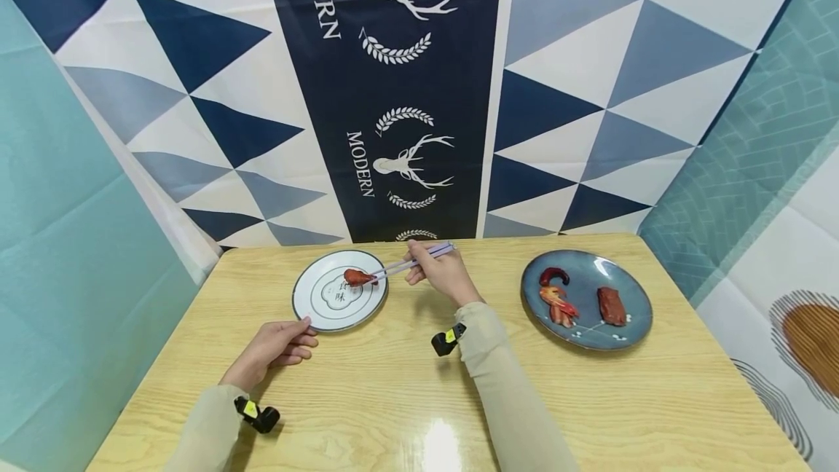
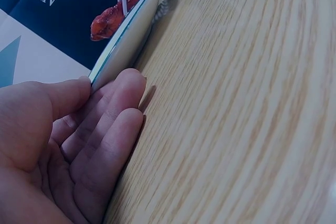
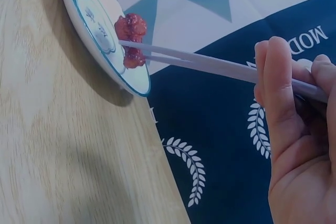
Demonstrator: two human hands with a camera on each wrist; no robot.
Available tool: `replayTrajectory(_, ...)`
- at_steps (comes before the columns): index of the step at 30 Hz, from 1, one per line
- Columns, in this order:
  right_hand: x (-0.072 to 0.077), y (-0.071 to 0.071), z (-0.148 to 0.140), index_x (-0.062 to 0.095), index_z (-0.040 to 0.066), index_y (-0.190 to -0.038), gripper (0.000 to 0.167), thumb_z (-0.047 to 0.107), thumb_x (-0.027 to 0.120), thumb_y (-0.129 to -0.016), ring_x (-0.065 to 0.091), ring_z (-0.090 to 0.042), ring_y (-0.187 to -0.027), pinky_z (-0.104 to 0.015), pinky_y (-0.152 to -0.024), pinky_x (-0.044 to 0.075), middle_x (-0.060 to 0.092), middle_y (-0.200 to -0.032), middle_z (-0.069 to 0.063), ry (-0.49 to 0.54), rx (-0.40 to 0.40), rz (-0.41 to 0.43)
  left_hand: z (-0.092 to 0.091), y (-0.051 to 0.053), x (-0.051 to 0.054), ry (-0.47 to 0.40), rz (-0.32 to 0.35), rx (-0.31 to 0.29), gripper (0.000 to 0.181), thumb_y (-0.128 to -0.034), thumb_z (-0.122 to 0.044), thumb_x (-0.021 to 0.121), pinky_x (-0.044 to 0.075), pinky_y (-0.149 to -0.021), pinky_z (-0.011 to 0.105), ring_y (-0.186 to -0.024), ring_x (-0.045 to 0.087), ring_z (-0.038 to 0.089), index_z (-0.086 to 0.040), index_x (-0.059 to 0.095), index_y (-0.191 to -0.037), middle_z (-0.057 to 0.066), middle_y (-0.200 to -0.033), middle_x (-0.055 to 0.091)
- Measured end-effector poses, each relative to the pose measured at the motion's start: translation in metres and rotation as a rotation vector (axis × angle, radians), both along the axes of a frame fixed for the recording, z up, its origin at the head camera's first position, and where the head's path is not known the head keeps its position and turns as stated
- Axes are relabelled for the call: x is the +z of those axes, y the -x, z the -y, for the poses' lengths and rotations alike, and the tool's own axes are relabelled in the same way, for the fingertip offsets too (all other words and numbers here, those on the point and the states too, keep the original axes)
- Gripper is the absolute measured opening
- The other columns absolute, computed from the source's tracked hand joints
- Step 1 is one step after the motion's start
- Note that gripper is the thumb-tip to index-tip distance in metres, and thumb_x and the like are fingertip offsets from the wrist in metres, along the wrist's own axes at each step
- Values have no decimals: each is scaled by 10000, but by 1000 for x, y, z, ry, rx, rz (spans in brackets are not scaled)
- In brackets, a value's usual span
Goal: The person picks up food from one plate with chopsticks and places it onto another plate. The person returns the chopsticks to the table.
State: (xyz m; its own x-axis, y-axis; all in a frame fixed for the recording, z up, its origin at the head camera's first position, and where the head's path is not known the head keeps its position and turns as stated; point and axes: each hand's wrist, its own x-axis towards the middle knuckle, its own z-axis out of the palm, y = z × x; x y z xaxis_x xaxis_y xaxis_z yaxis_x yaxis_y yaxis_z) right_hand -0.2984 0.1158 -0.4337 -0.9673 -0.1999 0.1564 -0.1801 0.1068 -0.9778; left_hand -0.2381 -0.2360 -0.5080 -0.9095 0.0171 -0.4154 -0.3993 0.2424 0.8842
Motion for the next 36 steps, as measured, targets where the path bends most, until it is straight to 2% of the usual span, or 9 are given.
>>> replayTrajectory(3, 9, -6, 3, 697, -162, -1059, 427, 228, 528, -1096, 732, -176, -607, -538, -712, 616, 736, -784, -255, -21, -8, -7, 0, 0, 0, -2, 0, -1, 405, -1045, -392, 610, 607, -597, 236, -637, 722, 85, -18, 765, -1027, 19, -828, 772)
replayTrajectory(8, 13, -10, 5, 693, -167, -1049, 408, 206, 534, -1093, 731, -172, -604, -473, -687, 631, 737, -765, -239, -24, -17, -25, 1, 1, 0, 2, -4, -7, 425, -1040, -408, 612, 603, -590, 232, -637, 723, 92, -9, 757, -1053, 18, -825, 771)
replayTrajectory(13, -1, 2, 4, 706, -145, -1058, 430, 240, 519, -1100, 739, -189, -631, -475, -702, 628, 739, -814, -276, -45, -26, -18, 1, 1, 0, 7, -4, -8, 433, -1036, -422, 615, 602, -587, 232, -641, 726, 97, -12, 754, -1068, 12, -823, 771)
replayTrajectory(17, -13, 10, 4, 712, -121, -1079, 448, 282, 518, -1100, 743, -176, -647, -410, -687, 639, 739, -861, -297, -45, -23, -14, 2, 1, -1, 2, -1, -8, 431, -1037, -421, 615, 602, -589, 229, -642, 726, 95, -14, 754, -1067, 10, -824, 771)
replayTrajectory(25, -16, 10, 9, 716, -101, -1046, 476, 345, 553, -1081, 734, -117, -635, -329, -660, 640, 736, -874, -306, -23, -34, -50, 2, 1, -1, 4, 0, -4, 433, -1039, -421, 612, 600, -589, 223, -644, 725, 91, -12, 754, -1066, 12, -824, 772)
replayTrajectory(32, -18, 11, 12, 709, -96, -1012, 463, 333, 550, -1084, 733, -113, -632, -326, -650, 639, 690, -922, -407, 16, -36, -65, 2, 0, -1, 6, -6, -7, 445, -1038, -431, 609, 603, -590, 229, -645, 726, 93, -11, 755, -1070, 12, -826, 772)
replayTrajectory(36, -19, 12, 14, 707, -94, -1025, 473, 347, 548, -1083, 734, -109, -638, -329, -656, 640, 723, -884, -336, 4, -38, -58, 2, 0, -1, 7, -8, -11, 451, -1038, -435, 607, 604, -589, 234, -643, 725, 93, -9, 754, -1069, 12, -826, 770)
